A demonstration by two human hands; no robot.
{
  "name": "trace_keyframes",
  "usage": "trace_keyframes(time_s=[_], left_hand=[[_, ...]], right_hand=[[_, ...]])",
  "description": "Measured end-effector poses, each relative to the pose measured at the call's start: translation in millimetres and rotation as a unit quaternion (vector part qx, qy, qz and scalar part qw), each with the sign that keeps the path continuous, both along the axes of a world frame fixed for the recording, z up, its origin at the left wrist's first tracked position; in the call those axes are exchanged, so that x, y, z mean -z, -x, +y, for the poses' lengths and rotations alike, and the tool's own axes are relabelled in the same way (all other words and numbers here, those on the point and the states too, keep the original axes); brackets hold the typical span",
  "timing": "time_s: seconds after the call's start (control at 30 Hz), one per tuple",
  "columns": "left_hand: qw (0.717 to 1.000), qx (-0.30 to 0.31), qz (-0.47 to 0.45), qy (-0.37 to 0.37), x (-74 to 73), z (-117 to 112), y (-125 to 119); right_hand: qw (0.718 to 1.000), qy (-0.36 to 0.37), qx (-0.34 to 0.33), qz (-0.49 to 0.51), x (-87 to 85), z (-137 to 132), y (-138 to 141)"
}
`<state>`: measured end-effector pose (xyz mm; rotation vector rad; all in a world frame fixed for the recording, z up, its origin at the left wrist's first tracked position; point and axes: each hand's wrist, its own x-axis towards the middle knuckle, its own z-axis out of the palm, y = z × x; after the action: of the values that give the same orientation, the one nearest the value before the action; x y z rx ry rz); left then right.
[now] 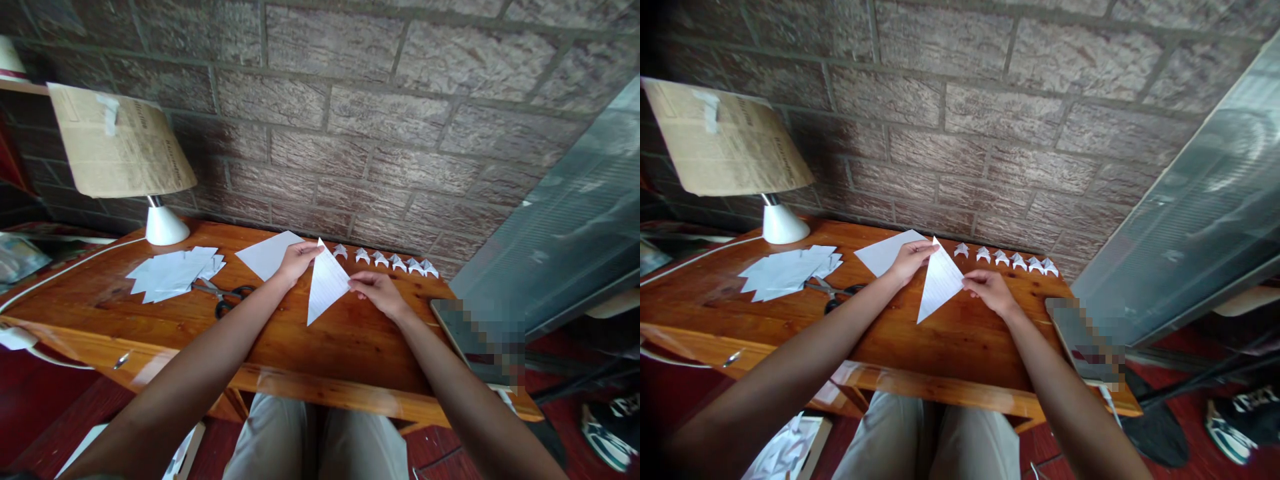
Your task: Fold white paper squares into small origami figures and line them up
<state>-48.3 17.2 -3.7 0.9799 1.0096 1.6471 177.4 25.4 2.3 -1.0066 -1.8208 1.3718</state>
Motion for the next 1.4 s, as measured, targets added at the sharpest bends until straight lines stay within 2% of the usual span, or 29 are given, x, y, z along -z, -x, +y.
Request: trace_keyframes(time_s=[0.17, 0.43, 0.6, 1.03, 1.4], left_hand=[[1.0, -0.016, -0.015, 0.014, 3.1, -3, 3], [0.999, -0.028, -0.003, -0.017, 2.0, -1, 10], [0.999, -0.034, -0.002, -0.005, -0.6, -3, 12], [1.0, -0.019, -0.017, -0.001, -6.1, -8, 11], [0.999, -0.036, -0.038, 0.012, -8.7, -4, 13]], right_hand=[[0.999, 0.035, -0.03, -0.02, -2.6, 2, -2], [0.998, 0.052, -0.042, 0.001, -9.4, -4, 2], [0.998, 0.063, -0.001, 0.023, -3.3, -1, 6], [0.993, 0.012, 0.082, 0.083, 2.7, 10, 4], [0.999, -0.002, 0.027, 0.042, -1.0, 4, 10]])
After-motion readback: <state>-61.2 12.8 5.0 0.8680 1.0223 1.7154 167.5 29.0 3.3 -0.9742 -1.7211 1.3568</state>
